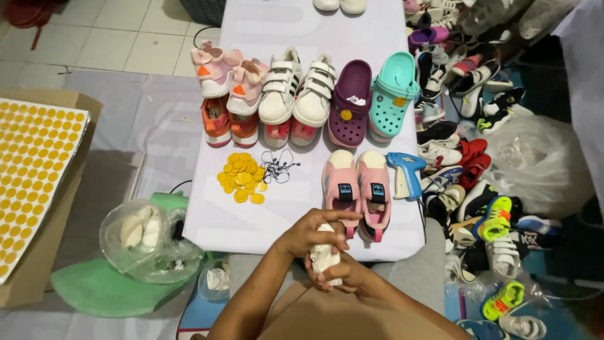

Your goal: The person places a yellow circular charm into the opening of a pink shoe and secures it. They then pick up a pair of pink slides from a pile of footwear and place them on the table. Finally, they stuff white material into the slides to maintain their shape.

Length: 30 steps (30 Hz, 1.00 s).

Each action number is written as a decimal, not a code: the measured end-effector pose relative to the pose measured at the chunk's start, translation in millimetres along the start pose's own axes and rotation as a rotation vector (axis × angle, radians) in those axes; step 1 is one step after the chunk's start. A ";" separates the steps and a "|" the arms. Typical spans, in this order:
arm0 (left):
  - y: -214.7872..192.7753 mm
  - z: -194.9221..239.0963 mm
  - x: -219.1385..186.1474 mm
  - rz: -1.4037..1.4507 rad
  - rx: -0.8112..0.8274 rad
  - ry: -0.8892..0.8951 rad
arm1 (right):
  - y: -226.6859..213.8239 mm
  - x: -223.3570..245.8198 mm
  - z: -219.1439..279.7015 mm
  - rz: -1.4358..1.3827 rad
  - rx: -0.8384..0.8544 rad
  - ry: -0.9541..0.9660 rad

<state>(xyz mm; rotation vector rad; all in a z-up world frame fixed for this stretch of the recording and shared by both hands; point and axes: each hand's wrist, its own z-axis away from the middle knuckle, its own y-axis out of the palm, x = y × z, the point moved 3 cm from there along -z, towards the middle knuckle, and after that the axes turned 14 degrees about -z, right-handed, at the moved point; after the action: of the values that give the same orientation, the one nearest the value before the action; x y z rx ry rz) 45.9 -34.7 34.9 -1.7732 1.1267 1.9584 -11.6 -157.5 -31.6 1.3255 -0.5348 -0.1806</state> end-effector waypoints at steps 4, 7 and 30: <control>-1.3 1.4 8.6 -0.119 -0.227 -0.052 | -30.2 -9.9 -3.3 0.040 -0.195 -0.024; -5.5 3.2 25.8 -0.134 -0.323 -0.055 | -44.7 -15.0 -6.4 0.099 -0.304 -0.062; -25.5 18.3 21.1 -0.635 -0.753 -0.266 | -33.5 -6.6 -8.1 0.205 -0.315 -0.091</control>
<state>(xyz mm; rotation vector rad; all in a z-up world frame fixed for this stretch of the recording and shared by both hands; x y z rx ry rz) 44.9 -11.4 5.1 -1.7633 -0.3081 2.2018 -7.8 -156.0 -66.4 0.9535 -0.6852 -0.1494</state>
